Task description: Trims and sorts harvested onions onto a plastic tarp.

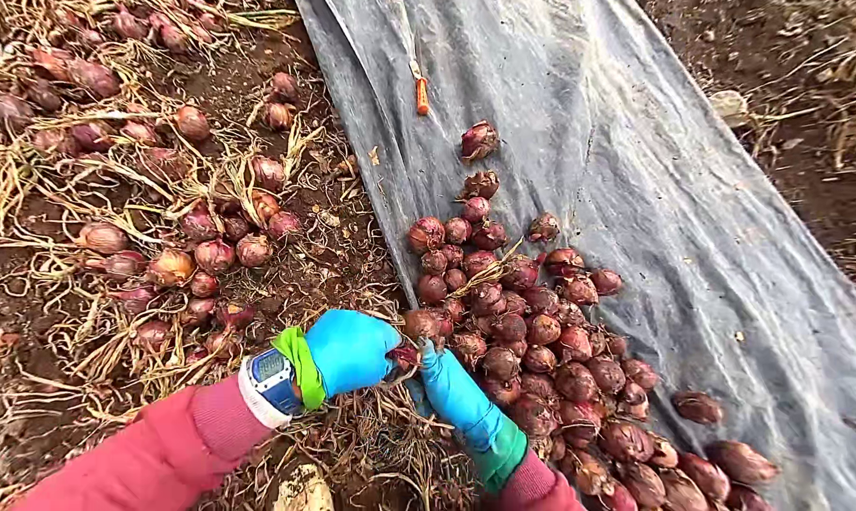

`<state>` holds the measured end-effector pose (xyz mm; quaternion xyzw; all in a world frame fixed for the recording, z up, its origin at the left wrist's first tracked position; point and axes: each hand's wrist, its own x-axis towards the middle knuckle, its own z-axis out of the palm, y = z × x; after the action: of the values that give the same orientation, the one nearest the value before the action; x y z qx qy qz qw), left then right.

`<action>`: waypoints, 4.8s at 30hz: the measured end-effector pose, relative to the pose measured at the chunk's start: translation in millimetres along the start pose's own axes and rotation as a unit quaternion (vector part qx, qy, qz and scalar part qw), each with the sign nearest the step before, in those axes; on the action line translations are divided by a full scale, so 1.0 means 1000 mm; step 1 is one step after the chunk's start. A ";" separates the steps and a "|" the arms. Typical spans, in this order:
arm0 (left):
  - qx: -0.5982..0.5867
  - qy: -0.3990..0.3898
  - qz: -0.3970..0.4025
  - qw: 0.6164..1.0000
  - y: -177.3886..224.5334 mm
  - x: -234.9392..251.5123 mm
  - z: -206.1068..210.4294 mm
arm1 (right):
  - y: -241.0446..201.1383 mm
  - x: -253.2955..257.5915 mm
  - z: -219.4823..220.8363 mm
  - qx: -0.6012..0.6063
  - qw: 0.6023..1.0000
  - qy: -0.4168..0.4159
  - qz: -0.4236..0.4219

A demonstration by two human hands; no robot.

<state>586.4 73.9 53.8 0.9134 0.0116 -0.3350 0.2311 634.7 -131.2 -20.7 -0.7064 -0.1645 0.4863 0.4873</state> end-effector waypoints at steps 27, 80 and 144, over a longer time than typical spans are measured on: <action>0.074 -0.166 -0.214 0.960 -0.224 -0.073 0.141 | 0.094 -0.066 0.078 0.139 0.961 0.067 0.228; -0.033 0.181 -0.207 0.961 -0.129 -0.080 0.058 | 0.027 0.017 0.067 0.072 0.989 -0.113 0.062; -0.172 0.229 -0.579 0.764 -0.246 -0.207 0.141 | 0.070 0.030 0.103 -0.354 0.859 -0.268 0.254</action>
<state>297.1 260.6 -15.1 0.7276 0.6480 -0.1785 0.1373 544.7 -88.1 -101.5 -0.6913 -0.2647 0.6724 0.0010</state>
